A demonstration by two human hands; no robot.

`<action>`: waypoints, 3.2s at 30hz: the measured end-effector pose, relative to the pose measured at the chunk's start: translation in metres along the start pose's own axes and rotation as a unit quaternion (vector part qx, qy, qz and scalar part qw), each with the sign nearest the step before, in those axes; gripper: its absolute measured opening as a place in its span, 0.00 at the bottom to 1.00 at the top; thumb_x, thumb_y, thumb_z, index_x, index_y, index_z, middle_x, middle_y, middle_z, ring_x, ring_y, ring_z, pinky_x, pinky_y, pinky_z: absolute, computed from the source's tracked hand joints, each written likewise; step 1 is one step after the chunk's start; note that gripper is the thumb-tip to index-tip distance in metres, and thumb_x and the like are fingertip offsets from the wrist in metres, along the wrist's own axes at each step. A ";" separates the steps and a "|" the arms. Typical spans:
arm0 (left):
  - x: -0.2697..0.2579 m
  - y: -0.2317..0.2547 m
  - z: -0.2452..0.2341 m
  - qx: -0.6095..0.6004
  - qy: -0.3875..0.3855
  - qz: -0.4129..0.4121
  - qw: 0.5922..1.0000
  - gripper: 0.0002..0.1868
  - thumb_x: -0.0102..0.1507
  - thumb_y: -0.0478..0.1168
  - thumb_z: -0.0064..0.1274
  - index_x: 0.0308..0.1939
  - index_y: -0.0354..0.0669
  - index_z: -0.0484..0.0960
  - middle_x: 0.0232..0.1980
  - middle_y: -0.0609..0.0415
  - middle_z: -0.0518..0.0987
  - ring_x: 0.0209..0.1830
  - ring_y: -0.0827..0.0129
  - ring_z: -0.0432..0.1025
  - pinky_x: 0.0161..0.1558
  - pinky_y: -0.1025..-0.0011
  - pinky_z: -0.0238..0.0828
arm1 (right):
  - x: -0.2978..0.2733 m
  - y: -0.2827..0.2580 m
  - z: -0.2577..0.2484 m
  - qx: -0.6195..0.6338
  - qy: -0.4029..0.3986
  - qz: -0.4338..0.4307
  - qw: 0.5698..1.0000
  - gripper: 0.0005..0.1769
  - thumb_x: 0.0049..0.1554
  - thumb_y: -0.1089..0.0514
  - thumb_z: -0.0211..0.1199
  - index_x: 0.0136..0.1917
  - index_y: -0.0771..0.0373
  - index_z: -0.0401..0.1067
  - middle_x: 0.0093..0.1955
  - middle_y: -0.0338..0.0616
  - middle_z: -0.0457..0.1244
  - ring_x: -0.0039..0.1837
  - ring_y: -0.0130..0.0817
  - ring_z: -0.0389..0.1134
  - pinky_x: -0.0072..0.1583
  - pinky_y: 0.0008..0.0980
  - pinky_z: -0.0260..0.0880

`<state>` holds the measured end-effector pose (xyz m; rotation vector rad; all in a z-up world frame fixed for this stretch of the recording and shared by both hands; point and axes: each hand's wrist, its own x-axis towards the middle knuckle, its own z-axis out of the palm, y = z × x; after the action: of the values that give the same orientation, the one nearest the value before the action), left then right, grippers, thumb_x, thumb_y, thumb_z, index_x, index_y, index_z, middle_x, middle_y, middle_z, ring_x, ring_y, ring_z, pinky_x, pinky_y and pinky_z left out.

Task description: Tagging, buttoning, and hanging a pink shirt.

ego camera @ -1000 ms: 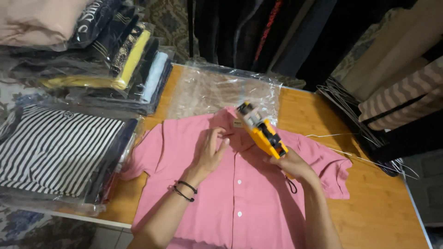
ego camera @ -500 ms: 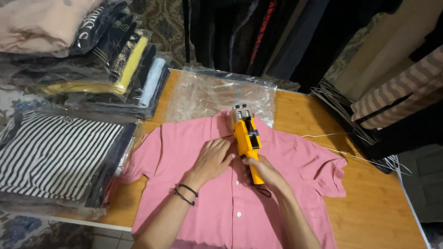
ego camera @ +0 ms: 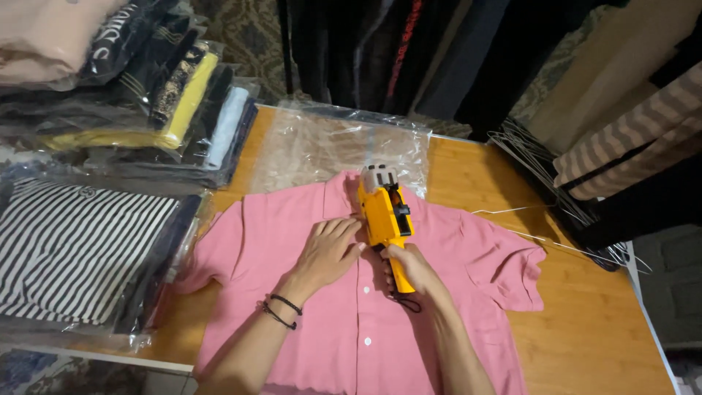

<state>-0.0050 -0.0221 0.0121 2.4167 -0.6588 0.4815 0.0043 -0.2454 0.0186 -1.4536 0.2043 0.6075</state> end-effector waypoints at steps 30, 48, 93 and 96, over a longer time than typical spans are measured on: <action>-0.002 -0.002 0.000 -0.009 -0.001 0.012 1.000 0.28 0.65 0.49 0.54 0.63 0.33 0.74 0.65 0.45 0.76 0.67 0.56 0.66 0.64 0.58 0.58 | -0.002 0.007 -0.001 -0.009 -0.029 -0.049 0.998 0.13 0.53 0.52 0.58 0.39 0.65 0.67 0.29 0.43 0.60 0.27 0.37 0.62 0.32 0.36 0.64; 0.000 0.012 -0.005 0.009 0.005 0.012 1.000 0.24 0.65 0.49 0.52 0.62 0.42 0.77 0.65 0.51 0.76 0.64 0.59 0.67 0.62 0.57 0.59 | -0.196 0.073 -0.176 -0.453 0.446 -0.028 0.772 0.35 0.44 0.39 0.69 0.58 0.64 0.76 0.42 0.58 0.72 0.47 0.55 0.74 0.48 0.49 0.71; 0.225 0.148 0.274 0.010 -0.065 0.061 0.996 0.29 0.62 0.47 0.55 0.64 0.39 0.71 0.62 0.45 0.74 0.64 0.52 0.66 0.63 0.49 0.58 | -0.094 0.015 -0.192 -0.553 0.492 -0.241 0.628 0.43 0.49 0.38 0.70 0.72 0.61 0.67 0.77 0.67 0.51 0.78 0.68 0.46 0.71 0.68 0.43; 0.234 0.156 0.274 0.017 -0.082 0.042 0.996 0.37 0.59 0.53 0.57 0.66 0.36 0.68 0.62 0.43 0.73 0.65 0.51 0.64 0.63 0.47 0.56 | -0.085 0.027 -0.194 -0.565 0.506 -0.196 0.621 0.43 0.49 0.36 0.69 0.70 0.61 0.67 0.77 0.64 0.51 0.78 0.67 0.46 0.71 0.71 0.40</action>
<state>0.1490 -0.3819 -0.0195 2.4877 -0.8306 0.3318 -0.0358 -0.4545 0.0110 -2.8755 0.3888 -0.7396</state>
